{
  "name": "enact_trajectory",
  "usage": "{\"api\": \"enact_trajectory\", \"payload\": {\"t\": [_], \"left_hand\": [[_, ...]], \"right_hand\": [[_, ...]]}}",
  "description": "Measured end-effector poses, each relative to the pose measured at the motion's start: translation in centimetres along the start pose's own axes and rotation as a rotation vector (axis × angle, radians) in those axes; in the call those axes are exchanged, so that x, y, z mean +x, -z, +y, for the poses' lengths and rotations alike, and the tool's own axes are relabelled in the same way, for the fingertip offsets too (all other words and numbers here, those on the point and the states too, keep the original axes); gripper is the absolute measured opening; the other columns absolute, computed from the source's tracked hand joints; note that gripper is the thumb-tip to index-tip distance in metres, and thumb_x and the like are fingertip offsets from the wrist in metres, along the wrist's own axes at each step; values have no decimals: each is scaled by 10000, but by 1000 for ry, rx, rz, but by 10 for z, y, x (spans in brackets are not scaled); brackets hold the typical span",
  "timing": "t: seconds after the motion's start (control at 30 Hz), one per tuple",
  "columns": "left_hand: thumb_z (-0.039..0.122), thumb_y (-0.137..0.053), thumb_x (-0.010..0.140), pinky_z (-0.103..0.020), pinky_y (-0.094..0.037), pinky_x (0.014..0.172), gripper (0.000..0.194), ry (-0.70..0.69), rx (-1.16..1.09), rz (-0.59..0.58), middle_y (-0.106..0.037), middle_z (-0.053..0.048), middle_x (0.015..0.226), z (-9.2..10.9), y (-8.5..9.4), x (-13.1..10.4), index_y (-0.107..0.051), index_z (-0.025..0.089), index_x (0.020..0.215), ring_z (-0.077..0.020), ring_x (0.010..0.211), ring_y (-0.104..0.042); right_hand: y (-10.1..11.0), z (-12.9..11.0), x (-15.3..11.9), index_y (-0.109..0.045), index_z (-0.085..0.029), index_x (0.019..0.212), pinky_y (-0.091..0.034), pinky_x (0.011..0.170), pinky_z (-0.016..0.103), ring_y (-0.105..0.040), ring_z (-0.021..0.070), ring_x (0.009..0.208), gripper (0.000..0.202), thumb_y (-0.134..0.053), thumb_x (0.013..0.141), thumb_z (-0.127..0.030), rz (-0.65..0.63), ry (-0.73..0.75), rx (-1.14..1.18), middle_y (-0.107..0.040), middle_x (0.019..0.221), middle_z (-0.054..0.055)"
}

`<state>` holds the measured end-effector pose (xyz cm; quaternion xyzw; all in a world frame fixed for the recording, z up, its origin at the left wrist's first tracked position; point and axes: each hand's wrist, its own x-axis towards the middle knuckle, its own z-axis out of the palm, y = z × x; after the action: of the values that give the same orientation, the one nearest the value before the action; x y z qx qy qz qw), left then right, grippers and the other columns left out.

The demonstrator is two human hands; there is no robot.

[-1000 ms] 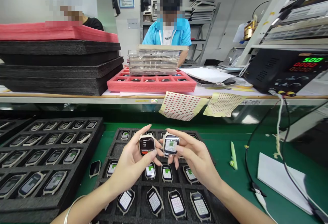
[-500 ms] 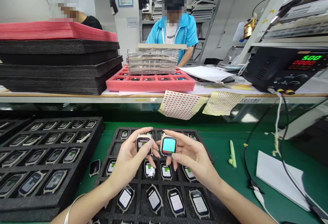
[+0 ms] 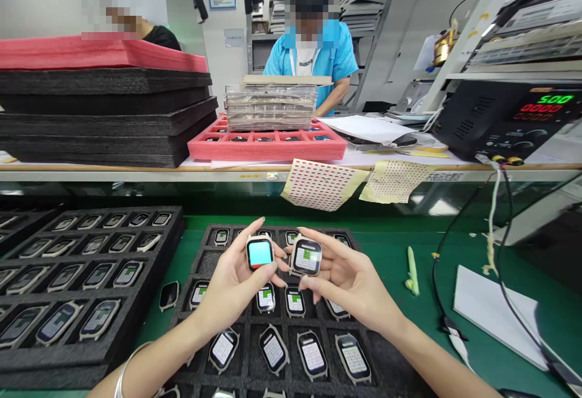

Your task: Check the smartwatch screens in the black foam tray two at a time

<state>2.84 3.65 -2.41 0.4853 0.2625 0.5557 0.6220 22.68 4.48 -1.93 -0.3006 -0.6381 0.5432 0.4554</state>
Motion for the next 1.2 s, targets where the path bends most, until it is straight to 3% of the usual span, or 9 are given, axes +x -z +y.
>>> {"api": "enact_trajectory", "payload": {"t": [0.1, 0.3, 0.5, 0.6, 0.73, 0.83, 0.93, 1.07, 1.2], "left_hand": [[119, -706, 781, -295, -544, 756, 748, 42, 0, -37, -564, -73, 1095, -5, -1, -3, -314, 251, 1404, -192, 926, -624], [185, -592, 876, -399, -491, 902, 761, 229, 111, -170, -611, -40, 1011, -20, -4, -11, -109, 294, 1454, -203, 970, -628], [221, -636, 813, -438, -466, 894, 430, 92, 862, -581, -581, -77, 1122, -45, -38, -23, -458, 225, 1204, -264, 1012, -575], [270, -669, 789, -452, -479, 826, 388, -63, 1088, -782, -571, -101, 1058, -67, -73, -31, -508, 157, 1123, -291, 960, -545], [352, -659, 807, -442, -459, 827, 357, -247, 1279, -762, -546, -130, 1061, -104, -112, -27, -547, 98, 1030, -298, 965, -501], [388, -653, 810, -465, -441, 830, 377, -272, 1390, -679, -537, -149, 1057, -130, -122, -16, -555, 83, 1007, -323, 981, -482], [530, -677, 756, -479, -441, 823, 523, -244, 1402, -686, -541, -161, 1041, -146, -118, -9, -566, 73, 984, -338, 973, -483], [627, -609, 764, -434, -453, 827, 604, -214, 1327, -729, -544, -123, 1058, -136, -105, -2, -546, 102, 1054, -294, 962, -493], [278, -526, 876, -419, -433, 863, 257, -169, 1370, -687, -549, -102, 1070, -97, -82, 10, -510, 135, 1088, -270, 1005, -492]], "right_hand": [[21, 4, -12, -426, -246, 1381, -569, 550, 271, -667, 196, 753, 598, -686, 843, -220, -2, -62, -93, -645, 1037, 82], [93, 25, -48, -572, -214, 1239, -540, 672, 352, -597, 188, 710, 471, -702, 821, -387, -39, -146, -762, -597, 1130, 89], [120, 63, -90, -602, -164, 1179, -434, 964, 446, -536, 286, 1077, 418, -645, 853, -424, -70, -107, -921, -586, 1102, 114], [114, 70, -101, -573, -188, 1248, -418, 984, 442, -528, 273, 1093, 448, -642, 861, -404, -57, -106, -932, -577, 1138, 104], [109, 56, -112, -438, -229, 1383, -404, 998, 445, -491, 268, 1170, 489, -555, 923, -347, 73, -45, -962, -511, 1275, 112], [106, 36, -128, -495, -220, 1290, -462, 882, 421, -554, 253, 1048, 336, -494, 962, -292, 307, 44, -989, -555, 1192, 122], [88, 24, -154, -581, -204, 987, -464, 700, 376, -573, 222, 785, 91, -564, 936, -278, 474, 332, -1063, -607, 861, 74], [33, 40, -187, -549, -182, 737, -368, 525, 321, -479, 175, 581, 283, -510, 952, -362, 76, 591, -1222, -522, 625, 23], [-13, 65, -194, -585, -168, 682, -378, 584, 315, -444, 148, 575, 299, -385, 896, -104, -237, 620, -1322, -555, 687, 19]]}}
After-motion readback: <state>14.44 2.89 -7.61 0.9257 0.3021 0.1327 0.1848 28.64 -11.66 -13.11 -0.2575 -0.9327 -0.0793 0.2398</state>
